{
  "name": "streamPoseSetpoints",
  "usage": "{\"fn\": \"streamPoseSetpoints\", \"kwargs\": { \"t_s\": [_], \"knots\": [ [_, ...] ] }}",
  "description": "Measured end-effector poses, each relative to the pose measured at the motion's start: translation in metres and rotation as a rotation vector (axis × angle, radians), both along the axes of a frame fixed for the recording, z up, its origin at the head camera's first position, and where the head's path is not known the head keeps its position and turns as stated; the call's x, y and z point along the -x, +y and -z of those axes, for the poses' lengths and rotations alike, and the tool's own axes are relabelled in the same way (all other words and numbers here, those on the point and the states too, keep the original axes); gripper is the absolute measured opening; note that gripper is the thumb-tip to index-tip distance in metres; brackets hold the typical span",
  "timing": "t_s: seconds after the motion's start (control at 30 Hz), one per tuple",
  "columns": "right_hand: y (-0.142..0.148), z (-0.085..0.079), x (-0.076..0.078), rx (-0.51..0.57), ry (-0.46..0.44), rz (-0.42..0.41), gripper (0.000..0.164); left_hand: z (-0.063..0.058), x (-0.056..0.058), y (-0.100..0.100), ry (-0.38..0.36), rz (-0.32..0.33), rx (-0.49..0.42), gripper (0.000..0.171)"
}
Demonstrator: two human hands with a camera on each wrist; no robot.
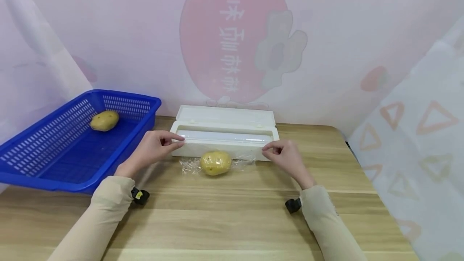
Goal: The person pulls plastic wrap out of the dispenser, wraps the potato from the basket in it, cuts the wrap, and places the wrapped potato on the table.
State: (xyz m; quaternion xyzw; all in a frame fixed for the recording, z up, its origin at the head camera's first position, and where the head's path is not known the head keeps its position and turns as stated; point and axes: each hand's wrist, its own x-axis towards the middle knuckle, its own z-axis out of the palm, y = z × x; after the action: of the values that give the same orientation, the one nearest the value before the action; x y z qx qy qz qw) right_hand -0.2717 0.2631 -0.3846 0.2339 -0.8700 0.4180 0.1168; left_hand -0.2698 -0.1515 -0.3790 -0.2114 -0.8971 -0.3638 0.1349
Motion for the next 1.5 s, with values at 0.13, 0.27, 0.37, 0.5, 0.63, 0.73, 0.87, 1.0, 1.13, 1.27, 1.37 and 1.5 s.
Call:
{"fn": "streamPoseSetpoints", "kwargs": {
  "t_s": [0.13, 0.27, 0.37, 0.5, 0.63, 0.73, 0.87, 1.0, 1.13, 1.27, 1.37, 1.5],
  "knots": [
    [0.001, -0.002, -0.002, 0.001, -0.056, -0.014, 0.005, -0.003, -0.005, 0.003, -0.046, -0.03, 0.012, 0.014],
    [0.002, -0.003, -0.005, 0.028, -0.142, -0.012, 0.006, -0.006, -0.011, 0.005, -0.102, -0.068, -0.002, 0.015],
    [0.001, -0.004, -0.008, 0.091, -0.273, -0.009, 0.011, -0.008, -0.018, 0.008, -0.181, -0.067, -0.054, 0.017],
    [-0.002, -0.006, -0.015, 0.202, -0.468, -0.004, 0.019, -0.01, -0.027, 0.011, -0.316, -0.008, -0.172, 0.02],
    [-0.003, -0.008, -0.023, 0.284, -0.595, -0.019, 0.022, -0.011, -0.034, 0.013, -0.418, 0.04, -0.281, 0.022],
    [-0.003, -0.008, -0.027, 0.356, -0.668, -0.037, 0.02, -0.01, -0.039, 0.014, -0.479, 0.04, -0.383, 0.027],
    [-0.004, -0.007, -0.029, 0.481, -0.79, -0.044, 0.026, -0.008, -0.044, 0.018, -0.563, -0.01, -0.505, 0.038],
    [-0.007, 0.0, -0.028, 0.495, -0.851, 0.006, 0.035, -0.003, -0.046, 0.021, -0.61, -0.102, -0.507, 0.038],
    [-0.012, 0.009, -0.024, 0.341, -0.811, 0.069, 0.03, 0.005, -0.045, 0.023, -0.601, -0.173, -0.43, 0.026],
    [-0.015, 0.014, -0.02, 0.155, -0.725, 0.101, 0.02, 0.015, -0.041, 0.027, -0.565, -0.215, -0.293, 0.018],
    [-0.019, 0.015, -0.017, 0.047, -0.645, 0.101, 0.014, 0.02, -0.037, 0.032, -0.514, -0.225, -0.173, 0.015],
    [-0.024, 0.016, -0.012, -0.069, -0.561, 0.085, 0.013, 0.02, -0.035, 0.037, -0.459, -0.219, -0.059, 0.011]
  ]
}}
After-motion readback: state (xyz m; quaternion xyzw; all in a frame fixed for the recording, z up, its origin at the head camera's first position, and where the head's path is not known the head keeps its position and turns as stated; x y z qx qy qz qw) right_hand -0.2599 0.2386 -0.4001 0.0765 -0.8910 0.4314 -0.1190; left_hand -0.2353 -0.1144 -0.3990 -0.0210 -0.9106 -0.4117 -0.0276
